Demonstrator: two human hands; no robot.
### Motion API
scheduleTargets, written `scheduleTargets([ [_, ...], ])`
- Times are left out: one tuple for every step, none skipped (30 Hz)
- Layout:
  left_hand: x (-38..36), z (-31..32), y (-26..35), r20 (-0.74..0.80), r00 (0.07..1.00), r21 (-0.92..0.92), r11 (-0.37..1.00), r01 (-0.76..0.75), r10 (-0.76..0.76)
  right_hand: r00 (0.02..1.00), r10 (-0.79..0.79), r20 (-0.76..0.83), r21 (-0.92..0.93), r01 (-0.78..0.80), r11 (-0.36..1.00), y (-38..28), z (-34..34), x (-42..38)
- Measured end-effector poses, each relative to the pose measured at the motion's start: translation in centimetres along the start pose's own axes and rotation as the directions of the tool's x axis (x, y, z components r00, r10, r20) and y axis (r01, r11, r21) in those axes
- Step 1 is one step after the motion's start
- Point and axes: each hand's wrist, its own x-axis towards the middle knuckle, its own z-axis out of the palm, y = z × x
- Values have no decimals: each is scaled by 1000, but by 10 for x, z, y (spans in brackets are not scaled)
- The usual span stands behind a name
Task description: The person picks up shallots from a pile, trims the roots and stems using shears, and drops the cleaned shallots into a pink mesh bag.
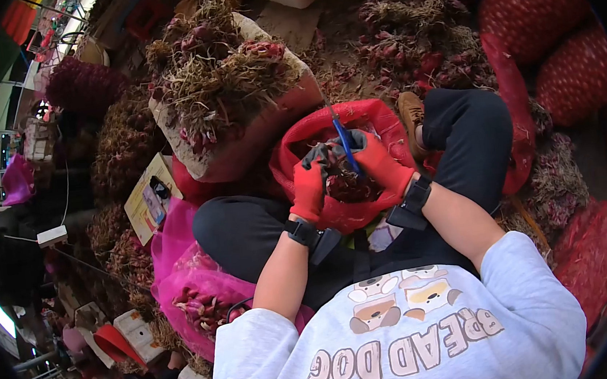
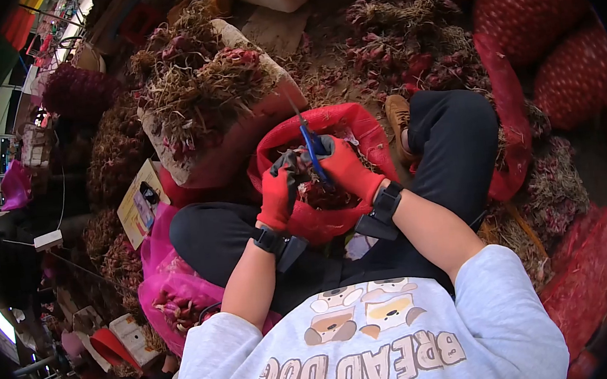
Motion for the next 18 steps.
scheduleTargets([
  [2,-1,-1,-25,999,-3,1000,23,-23,998,50,32,139,-54,989,-1,-1,1],
  [3,-1,-1,-50,998,-6,999,46,-46,998,54,29,152,-58,987,1,-1,1],
  [2,2,12,-61,995,16,997,81,-80,998,59,25,164,-62,985,3,-1,1],
  [0,5,25,-73,991,37,993,116,-113,998,63,21,175,-65,982,5,-1,1],
  [0,8,35,-85,986,56,987,150,-145,999,38,-1,123,-38,992,2,0,1],
  [1,6,34,-28,979,-114,973,199,-203,1000,12,-22,71,-11,997,-2,0,1],
  [2,2,33,37,967,-277,927,252,-252,999,-13,-41,19,14,1000,-6,1,0],
  [4,-1,38,109,952,-427,851,306,-288,1000,-4,-14,75,5,997,-9,0,0],
  [3,-2,49,133,947,-396,860,322,-294,1000,3,14,132,-5,991,-12,-3,1],
  [2,-4,48,128,950,-381,870,312,-285,999,8,44,187,-16,982,-14,-6,2],
  [3,-6,47,125,953,-367,880,302,-275,996,13,87,153,-27,988,-15,-8,3],
  [3,-7,44,123,956,-353,889,292,-266,992,20,128,118,-35,992,-17,-11,3],
  [3,-7,38,95,966,-331,907,259,-242,985,28,168,82,-42,996,-17,-12,3],
  [3,-7,31,67,974,-309,924,226,-216,990,25,135,101,-39,994,-18,-10,2],
  [2,-7,25,38,981,-286,939,193,-190,994,23,104,119,-36,992,-18,-6,0],
  [1,-4,18,-22,993,-208,972,110,-117,997,22,73,137,-32,990,-18,-2,-2],
  [1,1,19,-77,996,-123,992,29,-39,1000,-3,31,1,3,1000,-16,0,-3],
  [1,7,20,-123,991,-33,998,-48,44,999,-34,-8,-136,33,990,-13,2,-4],
])
